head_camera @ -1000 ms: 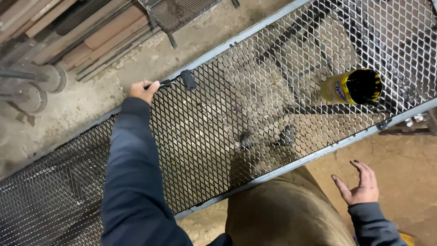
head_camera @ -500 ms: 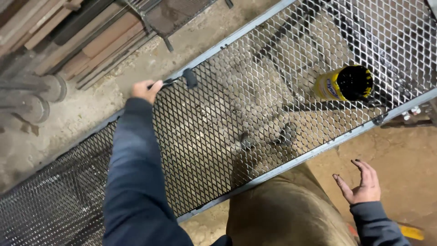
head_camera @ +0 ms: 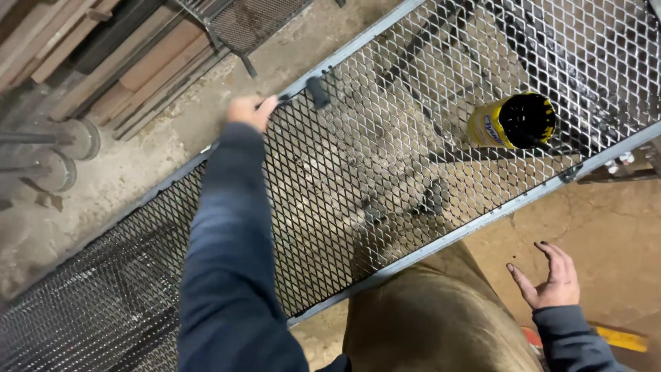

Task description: Painting a long metal mesh ramp with black paint using a small roller.

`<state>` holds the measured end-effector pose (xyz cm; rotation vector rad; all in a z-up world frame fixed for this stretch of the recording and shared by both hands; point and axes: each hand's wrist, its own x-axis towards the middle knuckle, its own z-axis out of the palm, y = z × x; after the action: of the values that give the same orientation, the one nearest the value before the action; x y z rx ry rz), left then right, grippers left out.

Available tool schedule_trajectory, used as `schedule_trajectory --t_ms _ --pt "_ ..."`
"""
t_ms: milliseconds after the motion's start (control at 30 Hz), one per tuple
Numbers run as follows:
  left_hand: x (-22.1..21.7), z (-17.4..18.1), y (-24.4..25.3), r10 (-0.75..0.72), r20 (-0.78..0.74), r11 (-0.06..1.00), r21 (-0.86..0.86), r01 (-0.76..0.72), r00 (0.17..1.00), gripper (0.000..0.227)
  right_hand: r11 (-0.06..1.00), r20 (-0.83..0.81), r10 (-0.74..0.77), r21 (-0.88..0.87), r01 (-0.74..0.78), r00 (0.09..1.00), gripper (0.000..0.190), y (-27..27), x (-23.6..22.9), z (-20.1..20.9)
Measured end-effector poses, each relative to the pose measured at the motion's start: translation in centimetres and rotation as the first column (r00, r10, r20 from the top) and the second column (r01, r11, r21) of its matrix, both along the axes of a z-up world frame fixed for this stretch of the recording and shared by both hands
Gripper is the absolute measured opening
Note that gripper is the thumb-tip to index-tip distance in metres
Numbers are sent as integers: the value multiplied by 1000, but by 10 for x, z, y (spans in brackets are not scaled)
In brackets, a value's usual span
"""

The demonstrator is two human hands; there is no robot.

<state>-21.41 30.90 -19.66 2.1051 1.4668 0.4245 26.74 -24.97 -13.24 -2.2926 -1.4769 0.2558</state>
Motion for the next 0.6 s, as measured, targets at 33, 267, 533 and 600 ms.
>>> schedule_trajectory --t_ms 33,267,533,600 --pt "-17 -3 -2 -10 -4 1000 1 10 1000 47 1000 -4 -10 1 10 1000 71 -1 0 -2" --pt "-5 9 0 40 -6 999 24 -40 999 47 1000 -33 -21 3 21 999 71 -3 0 -5" --pt "74 5 0 103 -36 979 180 -95 994 46 1000 -20 4 -5 -4 1000 70 -5 7 -6" --pt "52 20 -10 67 -194 998 15 -65 979 48 1000 -29 -5 -2 5 1000 69 -5 6 -4"
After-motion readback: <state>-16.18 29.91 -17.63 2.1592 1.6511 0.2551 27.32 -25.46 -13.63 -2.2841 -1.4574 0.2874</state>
